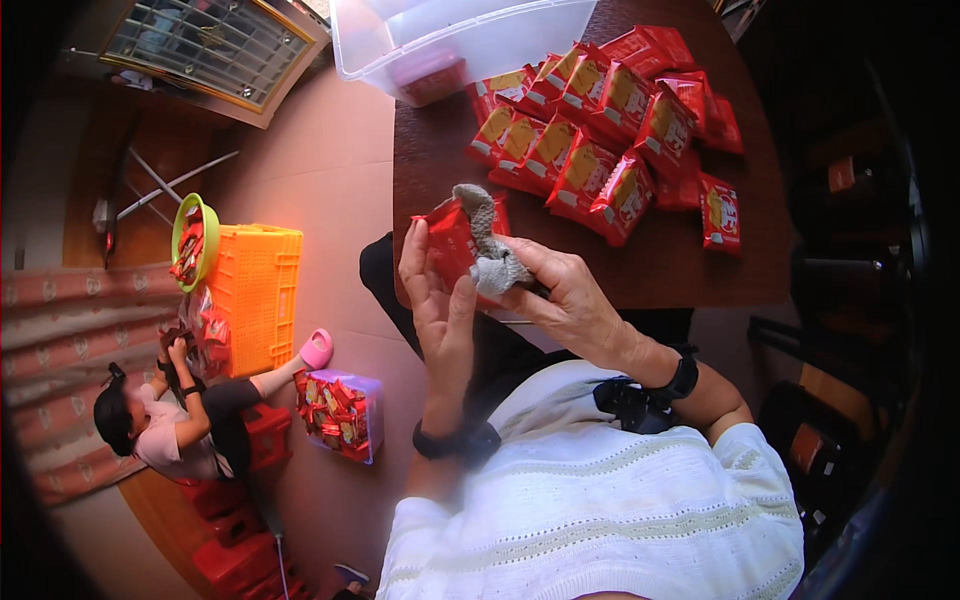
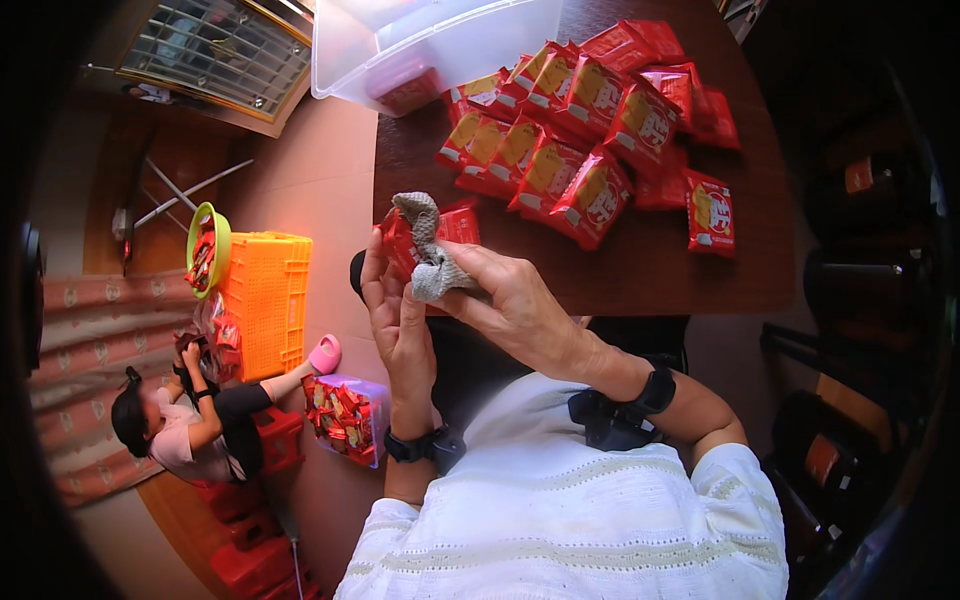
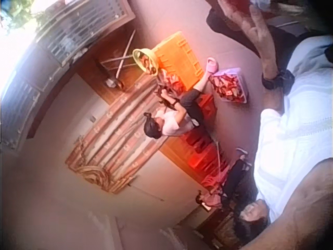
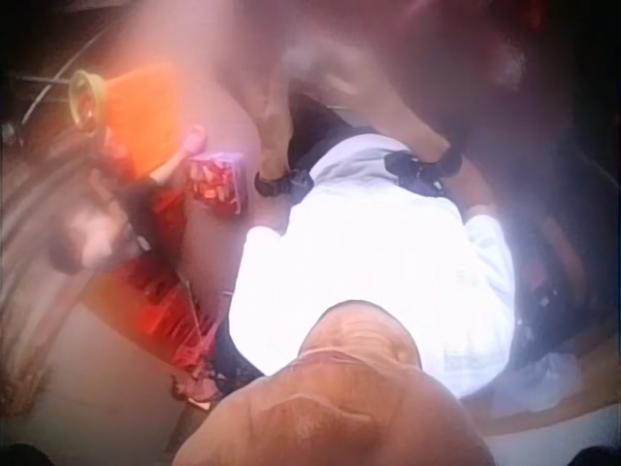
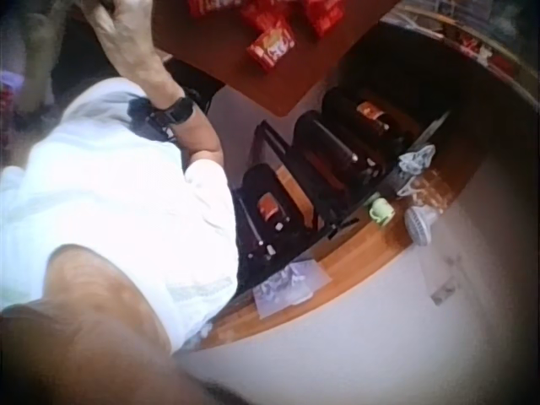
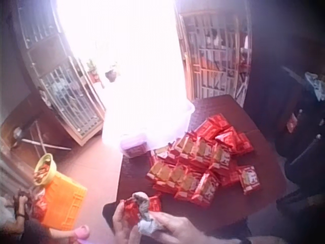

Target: Cleaning a large plastic container with a cloth and then cleaning individual snack packages before placing them into the container.

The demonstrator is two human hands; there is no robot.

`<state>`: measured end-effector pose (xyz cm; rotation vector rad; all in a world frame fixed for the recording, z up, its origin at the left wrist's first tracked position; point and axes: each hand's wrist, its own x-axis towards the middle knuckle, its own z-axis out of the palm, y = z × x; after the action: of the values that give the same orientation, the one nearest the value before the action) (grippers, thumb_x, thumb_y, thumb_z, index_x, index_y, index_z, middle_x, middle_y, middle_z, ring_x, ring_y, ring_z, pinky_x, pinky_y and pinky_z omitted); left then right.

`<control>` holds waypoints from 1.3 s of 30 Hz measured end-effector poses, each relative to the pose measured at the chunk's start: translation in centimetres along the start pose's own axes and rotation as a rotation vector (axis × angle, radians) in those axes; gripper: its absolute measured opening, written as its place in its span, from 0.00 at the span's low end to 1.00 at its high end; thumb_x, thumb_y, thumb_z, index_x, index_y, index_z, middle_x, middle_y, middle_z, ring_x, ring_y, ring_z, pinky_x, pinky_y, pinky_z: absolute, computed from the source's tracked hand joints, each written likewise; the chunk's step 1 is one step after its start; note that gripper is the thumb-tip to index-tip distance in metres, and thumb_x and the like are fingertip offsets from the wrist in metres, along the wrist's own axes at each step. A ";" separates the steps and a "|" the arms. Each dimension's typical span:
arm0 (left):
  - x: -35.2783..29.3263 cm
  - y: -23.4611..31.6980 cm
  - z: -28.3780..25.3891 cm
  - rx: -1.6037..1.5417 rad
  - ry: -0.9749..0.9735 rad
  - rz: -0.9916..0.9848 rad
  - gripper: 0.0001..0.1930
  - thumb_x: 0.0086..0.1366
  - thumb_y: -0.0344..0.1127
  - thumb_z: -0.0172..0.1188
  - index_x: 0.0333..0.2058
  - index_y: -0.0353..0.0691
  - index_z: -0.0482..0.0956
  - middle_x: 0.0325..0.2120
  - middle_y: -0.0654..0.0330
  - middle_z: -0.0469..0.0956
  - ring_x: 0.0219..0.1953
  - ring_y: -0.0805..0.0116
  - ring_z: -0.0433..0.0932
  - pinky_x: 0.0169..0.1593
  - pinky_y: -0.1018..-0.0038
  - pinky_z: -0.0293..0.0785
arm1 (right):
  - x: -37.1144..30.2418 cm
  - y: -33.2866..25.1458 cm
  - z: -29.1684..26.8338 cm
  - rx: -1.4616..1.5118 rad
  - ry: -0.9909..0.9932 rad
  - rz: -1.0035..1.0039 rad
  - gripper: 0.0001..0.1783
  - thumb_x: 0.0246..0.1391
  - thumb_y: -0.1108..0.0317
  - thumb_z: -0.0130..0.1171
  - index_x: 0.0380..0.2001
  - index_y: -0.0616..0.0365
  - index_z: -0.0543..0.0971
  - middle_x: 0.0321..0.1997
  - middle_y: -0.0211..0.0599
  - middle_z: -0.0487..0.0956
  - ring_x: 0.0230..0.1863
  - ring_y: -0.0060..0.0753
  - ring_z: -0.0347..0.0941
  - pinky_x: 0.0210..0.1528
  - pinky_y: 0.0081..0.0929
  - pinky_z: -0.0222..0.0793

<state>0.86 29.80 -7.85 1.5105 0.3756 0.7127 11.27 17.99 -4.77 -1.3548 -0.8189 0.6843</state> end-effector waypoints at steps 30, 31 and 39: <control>-0.6 2.0 0.2 -0.662 0.163 -0.271 0.29 0.70 0.58 0.44 0.59 0.41 0.63 0.53 0.57 0.72 0.56 0.63 0.70 0.59 0.63 0.67 | 0.9 1.3 1.2 -0.118 0.075 -0.027 0.21 0.66 0.65 0.44 0.58 0.65 0.65 0.51 0.56 0.72 0.51 0.54 0.72 0.54 0.37 0.66; -0.5 2.0 0.2 -0.663 0.163 -0.270 0.29 0.70 0.58 0.44 0.59 0.41 0.63 0.53 0.57 0.72 0.56 0.63 0.70 0.59 0.63 0.67 | 0.7 1.3 1.0 -0.120 0.074 -0.027 0.21 0.66 0.65 0.44 0.58 0.65 0.65 0.51 0.56 0.72 0.51 0.54 0.72 0.54 0.37 0.66; 1.4 2.5 0.1 -0.568 0.194 -0.157 0.30 0.70 0.58 0.42 0.59 0.40 0.62 0.55 0.56 0.70 0.58 0.63 0.69 0.61 0.63 0.65 | 1.8 -0.4 0.3 -0.627 0.185 -0.458 0.27 0.56 0.71 0.53 0.60 0.61 0.68 0.65 0.45 0.65 0.65 0.47 0.61 0.65 0.40 0.58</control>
<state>1.53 30.40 -5.11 0.8699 0.3915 0.7639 11.97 19.58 -4.20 -1.6684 -1.1965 -0.0749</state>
